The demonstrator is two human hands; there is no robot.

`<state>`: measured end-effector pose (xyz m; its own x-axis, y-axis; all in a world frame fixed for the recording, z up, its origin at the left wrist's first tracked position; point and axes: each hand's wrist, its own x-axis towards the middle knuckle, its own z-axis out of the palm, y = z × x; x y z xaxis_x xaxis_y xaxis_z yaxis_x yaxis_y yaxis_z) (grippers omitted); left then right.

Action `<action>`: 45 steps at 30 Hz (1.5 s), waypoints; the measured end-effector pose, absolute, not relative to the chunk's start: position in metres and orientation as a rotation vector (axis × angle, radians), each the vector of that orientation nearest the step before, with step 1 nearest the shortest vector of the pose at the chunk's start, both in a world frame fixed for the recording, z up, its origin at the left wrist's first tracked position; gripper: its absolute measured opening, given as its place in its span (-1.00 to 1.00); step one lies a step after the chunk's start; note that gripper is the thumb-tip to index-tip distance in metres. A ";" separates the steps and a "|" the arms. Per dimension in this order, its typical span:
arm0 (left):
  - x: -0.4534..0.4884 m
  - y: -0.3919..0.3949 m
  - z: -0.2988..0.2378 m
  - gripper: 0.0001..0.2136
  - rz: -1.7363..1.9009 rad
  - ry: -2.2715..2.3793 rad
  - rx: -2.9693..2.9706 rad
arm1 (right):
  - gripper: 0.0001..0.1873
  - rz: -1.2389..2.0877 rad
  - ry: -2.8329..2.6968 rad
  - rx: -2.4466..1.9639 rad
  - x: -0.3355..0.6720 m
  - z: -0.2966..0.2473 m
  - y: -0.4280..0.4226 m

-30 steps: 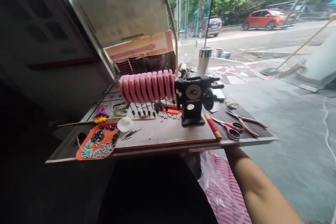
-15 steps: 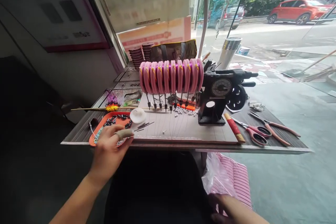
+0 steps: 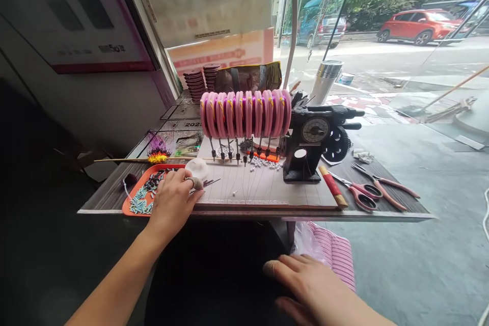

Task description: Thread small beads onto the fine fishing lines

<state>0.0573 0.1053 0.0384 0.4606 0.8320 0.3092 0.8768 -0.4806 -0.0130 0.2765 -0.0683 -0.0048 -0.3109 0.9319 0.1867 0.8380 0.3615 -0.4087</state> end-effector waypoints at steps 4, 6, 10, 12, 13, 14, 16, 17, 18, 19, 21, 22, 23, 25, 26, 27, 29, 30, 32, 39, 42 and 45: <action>0.058 0.107 0.040 -0.90 -0.459 -1.483 -2.583 | -0.78 0.347 -2.330 -1.449 0.286 0.031 -0.053; 0.053 0.101 0.044 -0.91 -0.725 -1.560 -2.652 | -0.78 0.207 -2.282 -1.458 0.293 0.042 -0.043; 0.032 0.075 0.050 -0.92 -1.608 -1.953 -2.847 | -0.80 -0.397 -2.262 -1.412 0.303 0.051 -0.011; 0.022 0.060 0.047 -0.91 -1.967 -2.199 -2.859 | -0.75 -0.609 -2.416 -1.355 0.304 0.050 0.007; 0.019 0.053 0.044 -0.87 -2.095 -2.321 -2.834 | -0.74 -0.669 -2.512 -1.319 0.304 0.049 0.016; 0.016 0.047 0.040 -0.83 -2.189 -2.445 -2.788 | -0.73 -0.710 -2.603 -1.272 0.304 0.048 0.023; 0.012 0.039 0.030 -0.80 -2.305 -2.673 -2.655 | -0.72 -0.738 -2.749 -1.172 0.304 0.046 0.035; 0.011 0.036 0.026 -0.81 -2.351 -2.759 -2.577 | -0.71 -0.729 -2.802 -1.128 0.304 0.045 0.038; 0.010 0.033 0.021 -0.84 -2.400 -2.821 -2.494 | -0.69 -0.715 -2.840 -1.094 0.303 0.045 0.038; 0.009 0.031 0.017 -0.85 -2.440 -2.866 -2.421 | -0.67 -0.688 -2.865 -1.073 0.301 0.045 0.037; 0.007 0.028 0.010 -0.87 -2.485 -2.911 -2.322 | -0.68 -0.584 -2.886 -1.042 0.289 0.042 0.026; 0.006 0.026 0.007 -0.87 -2.486 -2.921 -2.295 | -0.71 -0.490 -2.881 -1.027 0.280 0.039 0.018; 0.005 0.023 0.004 -0.87 -2.474 -2.927 -2.279 | -0.77 -0.358 -2.872 -1.010 0.268 0.034 0.010; 0.002 0.018 -0.001 -0.87 -2.452 -2.924 -2.246 | -0.83 -0.076 -2.844 -0.990 0.238 0.021 -0.006; 0.000 0.015 -0.003 -0.87 -2.448 -2.920 -2.225 | -0.86 0.074 -2.828 -0.999 0.223 0.013 -0.013; -0.001 0.012 -0.004 -0.87 -2.448 -2.914 -2.203 | -0.86 0.191 -2.767 -1.014 0.207 0.005 -0.018; -0.005 0.007 -0.006 -0.87 -2.460 -2.899 -2.144 | -0.82 0.391 -2.544 -1.049 0.182 -0.009 -0.022; -0.007 0.005 -0.006 -0.87 -2.466 -2.893 -2.115 | -0.81 0.525 -2.409 -1.069 0.172 -0.013 -0.022; -0.011 0.001 -0.006 -0.88 -2.476 -2.880 -2.077 | -0.82 0.786 -2.139 -1.094 0.160 -0.017 -0.019; -0.006 -0.008 -0.005 -0.91 -2.389 -2.830 -2.180 | -0.80 1.073 -1.631 -1.146 0.155 -0.010 -0.015; -0.002 -0.010 -0.006 -0.91 -2.368 -2.806 -2.208 | -0.82 1.050 -1.568 -1.170 0.152 -0.013 -0.017; -0.001 -0.011 -0.007 -0.92 -2.355 -2.751 -2.228 | -0.82 0.992 -1.589 -1.181 0.149 -0.016 -0.020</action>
<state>-0.0014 -0.0111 -0.0074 -0.0481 0.9859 -0.1604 -0.0062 0.1603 0.9871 0.1491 -0.0201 -0.0164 -0.1448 0.9707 0.1916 0.2540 0.2236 -0.9410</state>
